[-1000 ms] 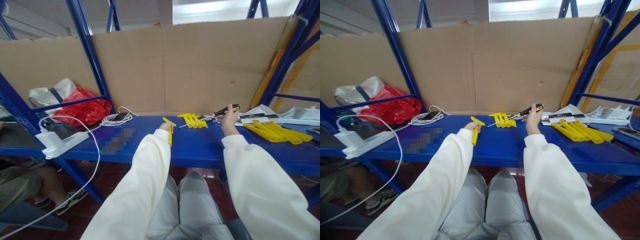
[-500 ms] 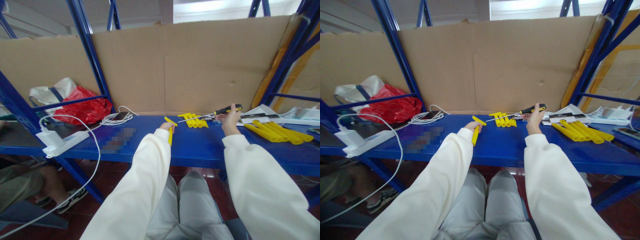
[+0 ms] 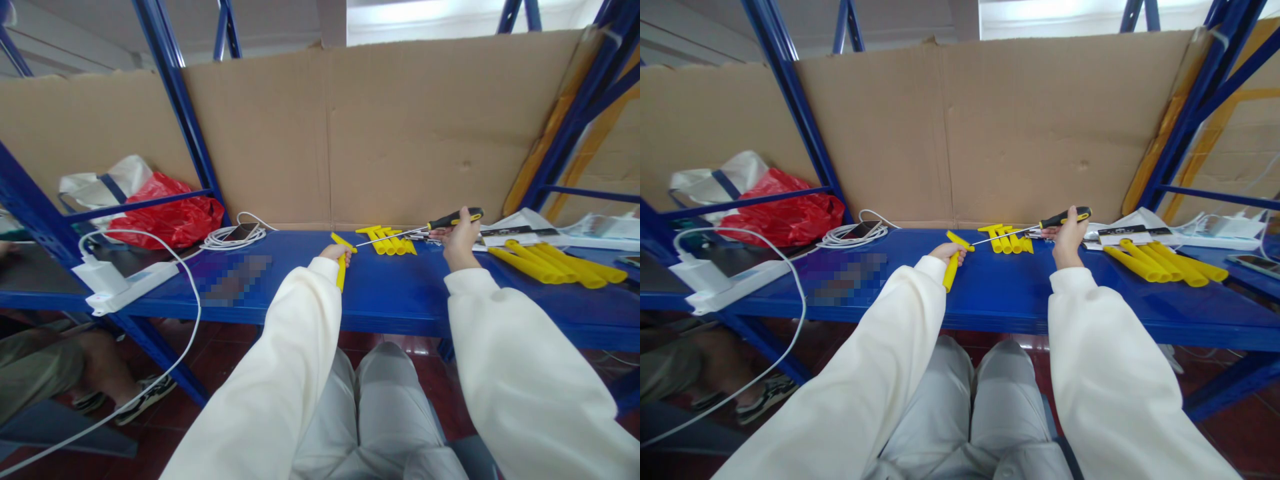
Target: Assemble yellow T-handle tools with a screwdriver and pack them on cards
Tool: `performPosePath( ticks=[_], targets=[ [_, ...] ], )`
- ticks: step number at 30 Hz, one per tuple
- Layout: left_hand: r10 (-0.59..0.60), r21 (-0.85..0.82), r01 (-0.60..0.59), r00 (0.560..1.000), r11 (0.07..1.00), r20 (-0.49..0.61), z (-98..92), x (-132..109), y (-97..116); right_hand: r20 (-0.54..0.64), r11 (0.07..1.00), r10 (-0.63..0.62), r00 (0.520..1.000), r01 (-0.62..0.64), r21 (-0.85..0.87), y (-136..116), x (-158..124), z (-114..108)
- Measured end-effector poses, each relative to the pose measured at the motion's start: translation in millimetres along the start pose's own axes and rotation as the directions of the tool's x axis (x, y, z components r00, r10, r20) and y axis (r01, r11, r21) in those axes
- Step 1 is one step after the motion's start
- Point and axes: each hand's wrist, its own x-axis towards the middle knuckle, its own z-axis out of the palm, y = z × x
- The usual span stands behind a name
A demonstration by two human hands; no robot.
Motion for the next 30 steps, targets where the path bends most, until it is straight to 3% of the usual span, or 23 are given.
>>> performPosePath(
  ticks=[5, 12, 19, 30],
  targets=[
    [0.007, 0.005, -0.007, 1.0, 1.0, 0.0, 0.8, -0.8, -0.5, 0.026, 0.998, -0.037, 0.999, 0.038, -0.043, -1.5, -2.0, 0.2],
    [0.021, 0.04, -0.02, 1.0, 0.999, -0.013, 1.6, -2.3, -0.2, -0.061, 0.982, 0.098, 0.993, -0.086, 0.169, -9.2, -13.2, 4.4],
    [0.035, 0.07, -0.034, 0.999, 0.997, -0.015, 1.9, -5.8, -0.5, -0.126, 0.919, 0.149, 0.981, -0.09, 0.384, -15.1, -23.8, 14.9],
    [0.089, 0.113, -0.087, 0.996, 0.99, -0.009, 3.4, -7.0, -1.8, -0.194, 0.892, 0.225, 0.955, -0.121, 0.436, -17.3, -24.7, 13.4]
  ],
)
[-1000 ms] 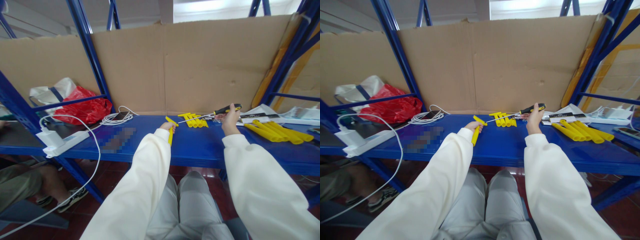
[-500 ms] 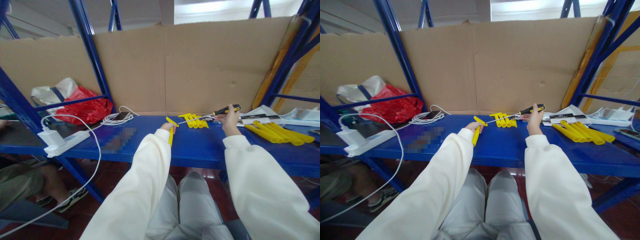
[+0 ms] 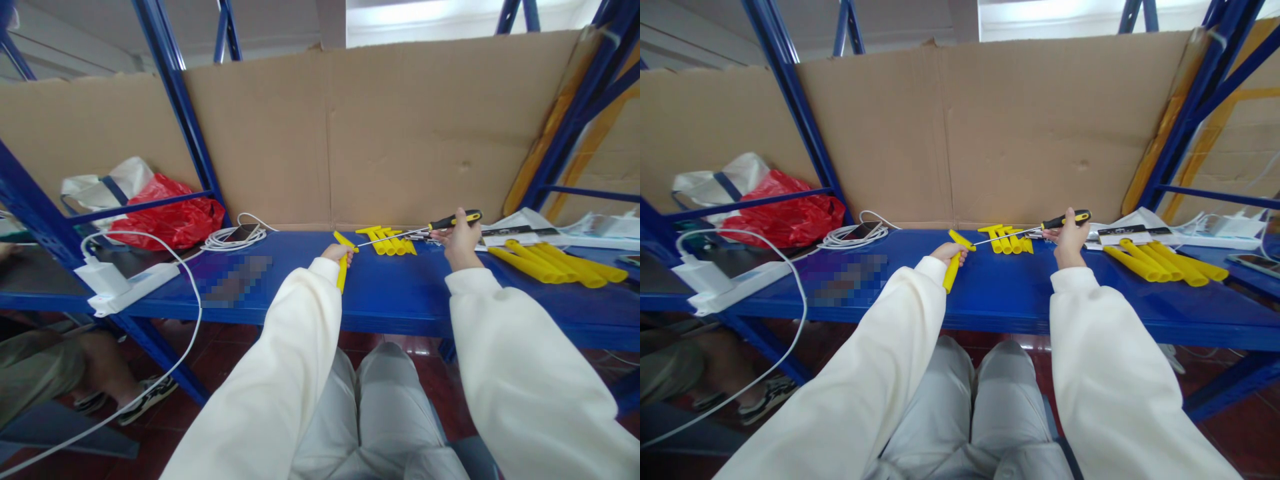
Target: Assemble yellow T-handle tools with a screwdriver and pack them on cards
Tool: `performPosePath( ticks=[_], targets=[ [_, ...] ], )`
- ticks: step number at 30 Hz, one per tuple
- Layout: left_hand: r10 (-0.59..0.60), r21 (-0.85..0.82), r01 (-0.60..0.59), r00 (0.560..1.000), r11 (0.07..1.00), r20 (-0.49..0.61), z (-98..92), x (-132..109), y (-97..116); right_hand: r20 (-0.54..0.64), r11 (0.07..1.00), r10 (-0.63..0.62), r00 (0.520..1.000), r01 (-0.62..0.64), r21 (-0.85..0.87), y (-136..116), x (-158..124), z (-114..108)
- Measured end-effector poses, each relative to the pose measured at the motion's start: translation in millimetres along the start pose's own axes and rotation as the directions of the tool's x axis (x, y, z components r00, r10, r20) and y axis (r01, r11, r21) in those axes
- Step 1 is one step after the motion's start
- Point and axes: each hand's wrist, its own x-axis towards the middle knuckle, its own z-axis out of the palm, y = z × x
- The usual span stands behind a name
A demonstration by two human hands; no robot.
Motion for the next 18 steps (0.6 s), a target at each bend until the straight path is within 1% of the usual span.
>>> performPosePath(
  ticks=[5, 12, 14, 18],
  targets=[
    [0.017, 0.01, -0.017, 1.0, 1.0, 0.0, 1.2, -1.0, 0.1, -0.05, 1.0, 0.024, 0.998, -0.024, -0.003, 2.7, 5.1, -0.7],
    [0.031, 0.032, -0.031, 0.999, 0.999, -0.011, 1.0, 1.0, -0.8, -0.064, 0.998, 0.069, 0.996, -0.069, -0.006, 10.7, 16.2, -4.2],
    [0.034, 0.047, -0.033, 0.999, 0.998, -0.021, 0.7, 1.6, -1.1, -0.046, 0.998, 0.057, 0.997, -0.058, -0.017, 11.4, 16.6, -4.0],
    [0.042, 0.068, -0.04, 0.999, 0.997, -0.034, 0.3, 2.0, -1.5, -0.009, 0.999, -0.018, 1.0, 0.018, -0.027, 10.2, 13.7, -1.6]
  ],
)
